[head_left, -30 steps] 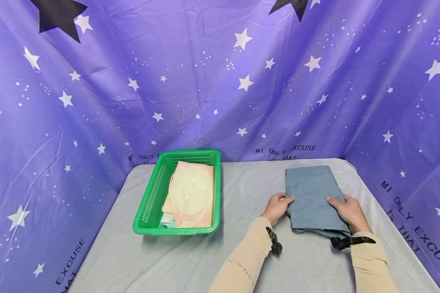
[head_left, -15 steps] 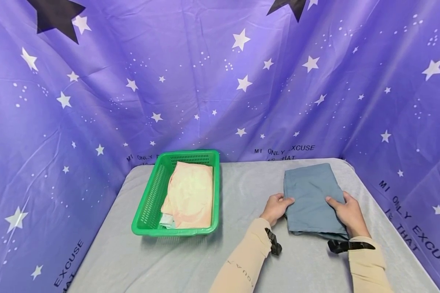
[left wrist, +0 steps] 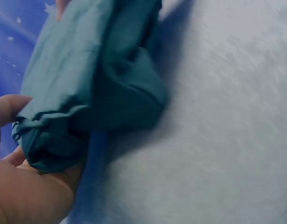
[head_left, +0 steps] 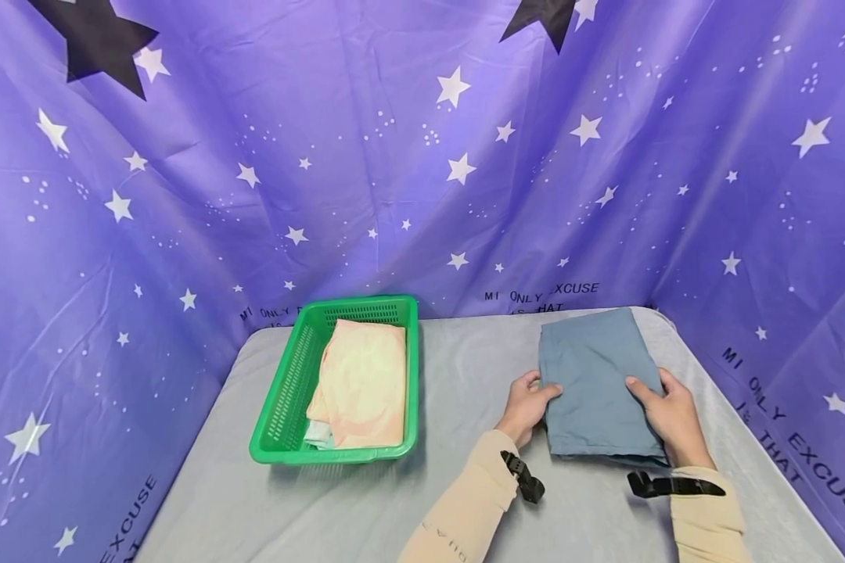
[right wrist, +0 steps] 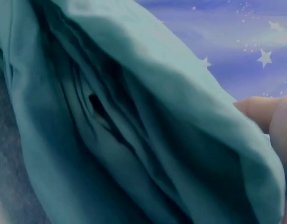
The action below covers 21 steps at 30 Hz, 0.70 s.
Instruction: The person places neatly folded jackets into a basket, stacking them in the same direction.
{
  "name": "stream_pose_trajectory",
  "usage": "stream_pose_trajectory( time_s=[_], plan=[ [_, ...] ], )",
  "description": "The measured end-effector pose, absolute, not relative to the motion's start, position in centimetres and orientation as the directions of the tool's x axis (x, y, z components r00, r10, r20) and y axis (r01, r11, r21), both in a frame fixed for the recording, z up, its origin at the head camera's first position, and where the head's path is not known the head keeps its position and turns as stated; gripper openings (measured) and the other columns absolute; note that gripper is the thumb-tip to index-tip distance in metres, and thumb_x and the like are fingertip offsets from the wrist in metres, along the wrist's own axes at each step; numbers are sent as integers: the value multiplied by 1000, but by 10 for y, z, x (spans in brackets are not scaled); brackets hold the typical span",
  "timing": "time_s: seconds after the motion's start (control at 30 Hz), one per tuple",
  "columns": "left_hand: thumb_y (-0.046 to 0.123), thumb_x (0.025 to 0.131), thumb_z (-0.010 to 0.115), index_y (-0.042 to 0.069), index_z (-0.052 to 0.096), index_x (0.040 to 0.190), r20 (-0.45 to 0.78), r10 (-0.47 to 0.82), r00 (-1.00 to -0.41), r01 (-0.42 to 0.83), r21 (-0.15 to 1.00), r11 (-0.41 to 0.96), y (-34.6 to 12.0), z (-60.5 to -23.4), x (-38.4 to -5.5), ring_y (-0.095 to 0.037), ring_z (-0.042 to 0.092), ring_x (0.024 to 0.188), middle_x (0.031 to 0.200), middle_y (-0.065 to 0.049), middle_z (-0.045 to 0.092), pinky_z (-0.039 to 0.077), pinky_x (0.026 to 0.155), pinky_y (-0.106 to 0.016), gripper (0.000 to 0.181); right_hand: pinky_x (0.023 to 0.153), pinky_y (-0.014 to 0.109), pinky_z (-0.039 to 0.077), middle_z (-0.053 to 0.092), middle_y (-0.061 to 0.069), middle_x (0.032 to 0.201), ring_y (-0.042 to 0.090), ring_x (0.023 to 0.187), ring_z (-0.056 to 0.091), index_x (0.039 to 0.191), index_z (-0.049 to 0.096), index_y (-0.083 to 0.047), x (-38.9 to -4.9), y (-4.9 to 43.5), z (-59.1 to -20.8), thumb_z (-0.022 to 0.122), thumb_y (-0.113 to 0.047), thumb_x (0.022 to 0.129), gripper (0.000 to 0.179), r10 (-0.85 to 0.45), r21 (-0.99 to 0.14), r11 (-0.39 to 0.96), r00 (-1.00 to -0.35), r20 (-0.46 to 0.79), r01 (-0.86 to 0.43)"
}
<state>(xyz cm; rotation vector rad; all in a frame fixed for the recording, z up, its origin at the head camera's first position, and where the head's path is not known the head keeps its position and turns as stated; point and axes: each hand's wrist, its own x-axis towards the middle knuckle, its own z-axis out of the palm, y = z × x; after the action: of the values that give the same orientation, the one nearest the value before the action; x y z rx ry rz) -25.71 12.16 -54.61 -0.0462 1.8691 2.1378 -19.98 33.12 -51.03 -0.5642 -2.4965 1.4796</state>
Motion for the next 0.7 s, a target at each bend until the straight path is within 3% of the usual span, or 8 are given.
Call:
stream_pose_trajectory(
  time_s=[0.1,0.17,0.47,0.7],
  plan=[
    [16,93,74,21,70,116,-198,221,-955,-228,966,-123,118,-539,-256,-16,71,88,104,-2,77,57,81,-36,24,73,21,44,59,-22,98,-3,84,52,140,55,-4,-198,329,-507,63,-47,100,59,420,-890,402,-907,-29,214],
    [16,93,74,23,70,114,-184,218,-958,-214,969,-121,115,-533,-256,-14,69,83,100,-2,77,54,74,-32,22,71,19,45,55,-30,91,-3,82,54,138,55,-4,-196,327,-504,63,-47,100,58,411,-907,374,-911,-24,192],
    [21,95,73,26,68,116,-159,220,-962,-181,980,-82,93,-510,-252,-12,63,72,92,0,74,49,67,-28,22,67,21,52,65,-23,91,-2,77,61,128,60,-16,-194,315,-492,65,-43,100,40,343,-963,235,-938,-43,131],
    [22,97,71,23,67,118,-140,216,-966,-161,984,-80,74,-500,-249,-13,62,70,92,-2,74,49,64,-28,22,69,22,55,62,-31,91,-3,81,63,146,47,-5,-195,302,-483,63,-41,102,59,247,-966,236,-968,-44,105]
  ],
)
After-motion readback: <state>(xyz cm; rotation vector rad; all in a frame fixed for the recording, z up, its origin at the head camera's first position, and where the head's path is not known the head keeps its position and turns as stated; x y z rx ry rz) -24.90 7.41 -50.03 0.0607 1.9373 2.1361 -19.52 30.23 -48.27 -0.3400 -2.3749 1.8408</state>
